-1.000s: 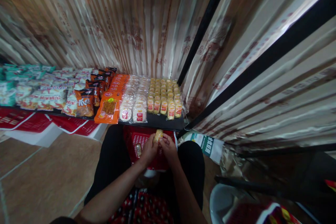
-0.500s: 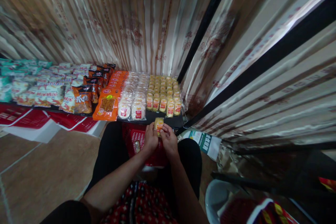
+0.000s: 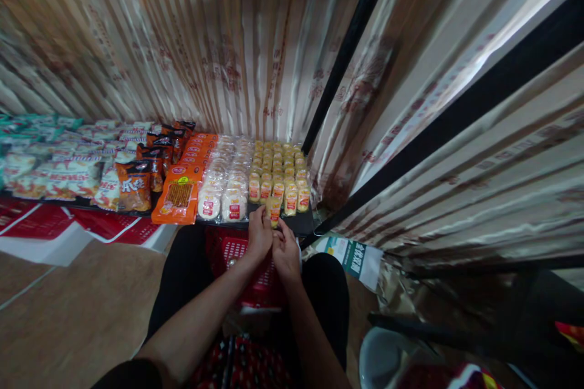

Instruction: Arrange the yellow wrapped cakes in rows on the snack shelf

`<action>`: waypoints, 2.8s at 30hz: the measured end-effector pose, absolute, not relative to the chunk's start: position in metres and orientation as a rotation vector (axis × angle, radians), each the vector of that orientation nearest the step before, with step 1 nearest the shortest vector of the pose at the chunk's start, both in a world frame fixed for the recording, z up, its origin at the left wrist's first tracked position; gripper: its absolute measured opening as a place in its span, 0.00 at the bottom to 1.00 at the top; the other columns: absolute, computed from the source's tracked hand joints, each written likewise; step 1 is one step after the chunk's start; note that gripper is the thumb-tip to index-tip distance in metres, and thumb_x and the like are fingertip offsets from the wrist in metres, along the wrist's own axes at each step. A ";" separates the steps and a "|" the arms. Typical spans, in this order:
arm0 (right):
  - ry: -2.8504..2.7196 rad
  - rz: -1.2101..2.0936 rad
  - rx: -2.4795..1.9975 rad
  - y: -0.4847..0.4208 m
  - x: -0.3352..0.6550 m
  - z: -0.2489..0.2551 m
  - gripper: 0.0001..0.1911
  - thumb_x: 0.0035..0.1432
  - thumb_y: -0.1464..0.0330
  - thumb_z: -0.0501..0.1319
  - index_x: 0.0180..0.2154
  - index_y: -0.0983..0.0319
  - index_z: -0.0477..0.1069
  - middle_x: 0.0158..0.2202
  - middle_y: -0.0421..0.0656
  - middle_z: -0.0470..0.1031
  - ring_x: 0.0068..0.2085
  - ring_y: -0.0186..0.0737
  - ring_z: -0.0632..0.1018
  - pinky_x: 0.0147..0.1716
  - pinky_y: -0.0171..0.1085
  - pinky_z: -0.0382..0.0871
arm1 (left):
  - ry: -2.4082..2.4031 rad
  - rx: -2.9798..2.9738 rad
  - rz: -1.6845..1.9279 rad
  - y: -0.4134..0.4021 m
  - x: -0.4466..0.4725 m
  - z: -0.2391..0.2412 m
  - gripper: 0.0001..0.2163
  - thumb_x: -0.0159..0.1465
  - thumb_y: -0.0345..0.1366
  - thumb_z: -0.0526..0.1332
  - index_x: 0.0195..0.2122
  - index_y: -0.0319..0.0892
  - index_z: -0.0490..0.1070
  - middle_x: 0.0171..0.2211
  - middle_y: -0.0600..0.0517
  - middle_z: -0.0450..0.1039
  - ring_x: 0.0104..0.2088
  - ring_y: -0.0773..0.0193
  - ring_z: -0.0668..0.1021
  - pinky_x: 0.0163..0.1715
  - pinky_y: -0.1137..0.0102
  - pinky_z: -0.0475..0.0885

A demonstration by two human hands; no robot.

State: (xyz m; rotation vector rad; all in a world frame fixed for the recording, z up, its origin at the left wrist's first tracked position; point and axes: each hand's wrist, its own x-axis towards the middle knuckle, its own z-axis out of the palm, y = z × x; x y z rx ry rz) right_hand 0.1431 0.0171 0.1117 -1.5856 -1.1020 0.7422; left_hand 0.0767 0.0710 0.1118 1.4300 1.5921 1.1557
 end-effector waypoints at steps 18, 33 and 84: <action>-1.186 0.427 -1.647 0.040 0.147 0.087 0.25 0.54 0.71 0.47 0.53 0.63 0.66 0.57 0.52 0.64 0.49 0.42 0.74 0.51 0.43 0.67 | 1.542 1.552 1.121 0.093 0.086 0.112 0.14 0.60 0.27 0.54 0.46 0.39 0.69 0.41 0.47 0.72 0.42 0.63 0.74 0.47 0.65 0.68; -1.279 0.402 -1.616 0.042 0.156 0.083 0.23 0.55 0.72 0.46 0.50 0.65 0.68 0.56 0.52 0.66 0.56 0.42 0.69 0.53 0.43 0.66 | 1.546 1.561 1.149 0.102 0.089 0.103 0.12 0.62 0.30 0.52 0.46 0.39 0.67 0.41 0.46 0.72 0.42 0.63 0.75 0.47 0.65 0.69; -1.413 -0.104 -1.713 0.056 0.181 0.076 0.20 0.61 0.72 0.45 0.53 0.66 0.65 0.57 0.54 0.65 0.57 0.45 0.65 0.53 0.49 0.61 | 1.515 1.983 1.248 0.100 0.096 0.082 0.07 0.60 0.28 0.55 0.39 0.41 0.67 0.39 0.48 0.68 0.43 0.59 0.71 0.45 0.62 0.68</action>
